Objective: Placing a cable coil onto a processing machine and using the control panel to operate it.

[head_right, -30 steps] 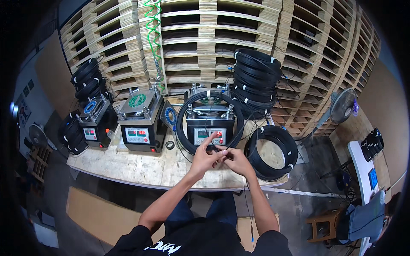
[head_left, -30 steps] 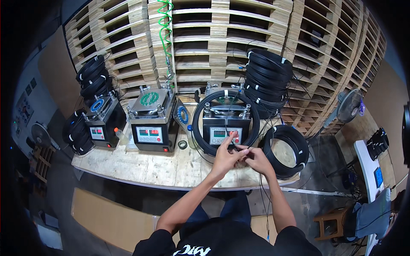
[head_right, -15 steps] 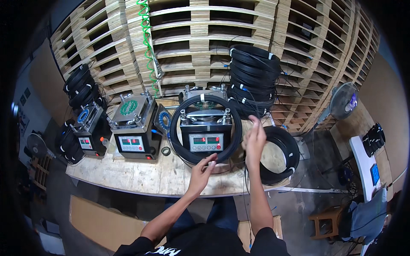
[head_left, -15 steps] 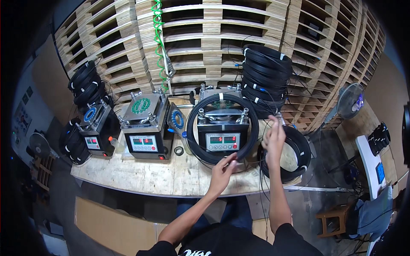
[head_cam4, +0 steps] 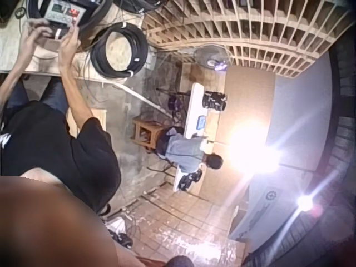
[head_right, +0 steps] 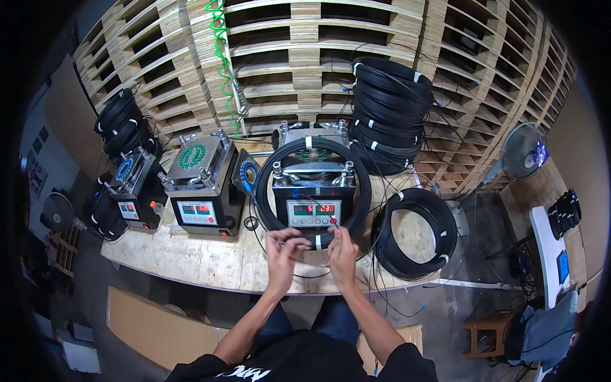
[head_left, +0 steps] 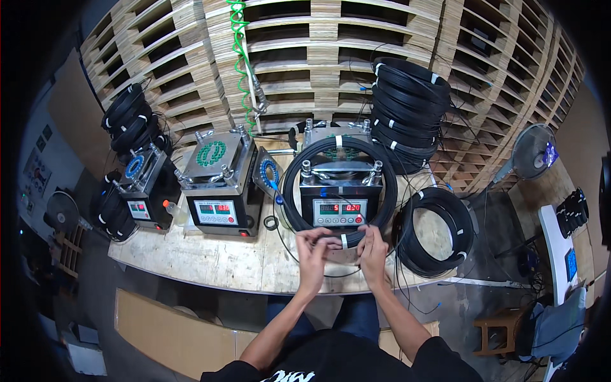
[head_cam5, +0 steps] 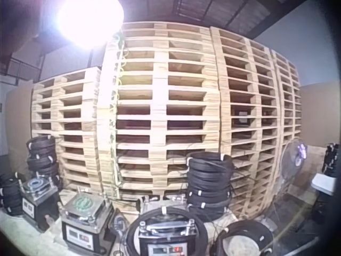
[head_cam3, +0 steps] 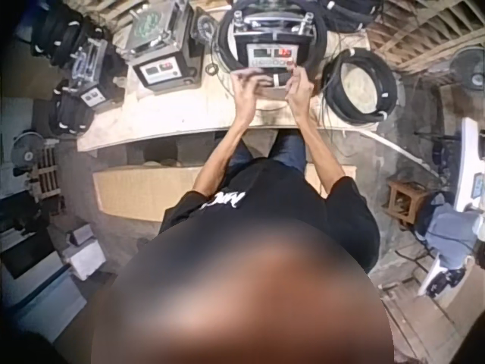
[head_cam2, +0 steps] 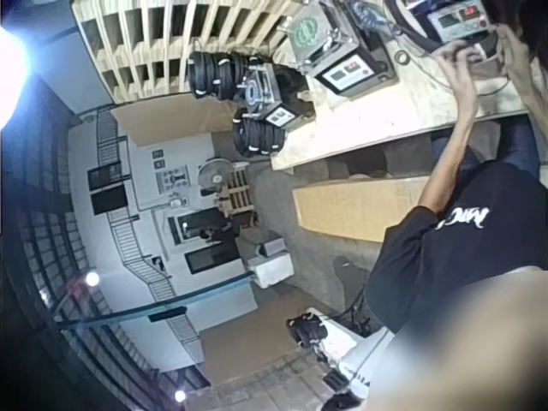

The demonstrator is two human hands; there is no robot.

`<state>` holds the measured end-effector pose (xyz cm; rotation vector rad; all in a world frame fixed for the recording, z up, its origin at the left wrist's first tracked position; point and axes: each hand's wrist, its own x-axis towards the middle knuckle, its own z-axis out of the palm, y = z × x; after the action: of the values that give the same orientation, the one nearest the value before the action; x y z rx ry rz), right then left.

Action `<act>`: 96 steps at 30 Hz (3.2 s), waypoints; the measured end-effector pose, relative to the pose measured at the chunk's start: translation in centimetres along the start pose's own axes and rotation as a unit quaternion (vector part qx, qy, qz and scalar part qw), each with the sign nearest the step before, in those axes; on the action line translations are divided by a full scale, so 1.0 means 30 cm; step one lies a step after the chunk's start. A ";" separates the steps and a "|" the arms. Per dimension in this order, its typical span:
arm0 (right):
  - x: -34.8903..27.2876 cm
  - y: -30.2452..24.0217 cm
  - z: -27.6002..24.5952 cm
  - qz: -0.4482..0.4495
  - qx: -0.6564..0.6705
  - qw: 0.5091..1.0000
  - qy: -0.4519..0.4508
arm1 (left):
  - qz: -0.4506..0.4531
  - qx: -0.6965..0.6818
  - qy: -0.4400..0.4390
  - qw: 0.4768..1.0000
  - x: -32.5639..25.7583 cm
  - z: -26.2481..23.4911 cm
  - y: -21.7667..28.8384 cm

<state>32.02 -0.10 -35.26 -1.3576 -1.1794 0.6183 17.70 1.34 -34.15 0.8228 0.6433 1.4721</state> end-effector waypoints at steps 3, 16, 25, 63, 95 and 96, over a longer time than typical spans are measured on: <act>-0.083 0.086 0.030 0.000 -0.029 1.000 0.005 | 0.008 -0.032 0.127 0.991 0.081 -0.044 0.100; 0.003 0.019 -0.230 0.107 0.245 0.964 -0.003 | -0.111 0.028 -0.011 0.993 0.127 -0.214 0.182; -0.038 -0.037 -0.096 -0.032 0.017 0.983 -0.181 | -0.136 -0.087 -0.088 0.983 0.187 0.000 0.124; 0.017 -0.241 -0.038 -0.001 0.287 0.955 -0.073 | 0.071 0.263 -0.082 0.959 -0.045 0.056 0.143; -0.024 -0.263 -0.152 0.135 0.232 0.939 -0.213 | 0.116 0.248 -0.111 0.955 0.071 0.029 0.373; -0.022 -0.272 -0.151 0.127 0.232 0.939 -0.218 | 0.112 0.248 -0.146 0.951 0.068 0.037 0.356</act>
<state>33.56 -4.05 -26.91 -0.9942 -1.1076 1.3480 12.32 2.48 -24.70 1.5164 0.7204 1.3646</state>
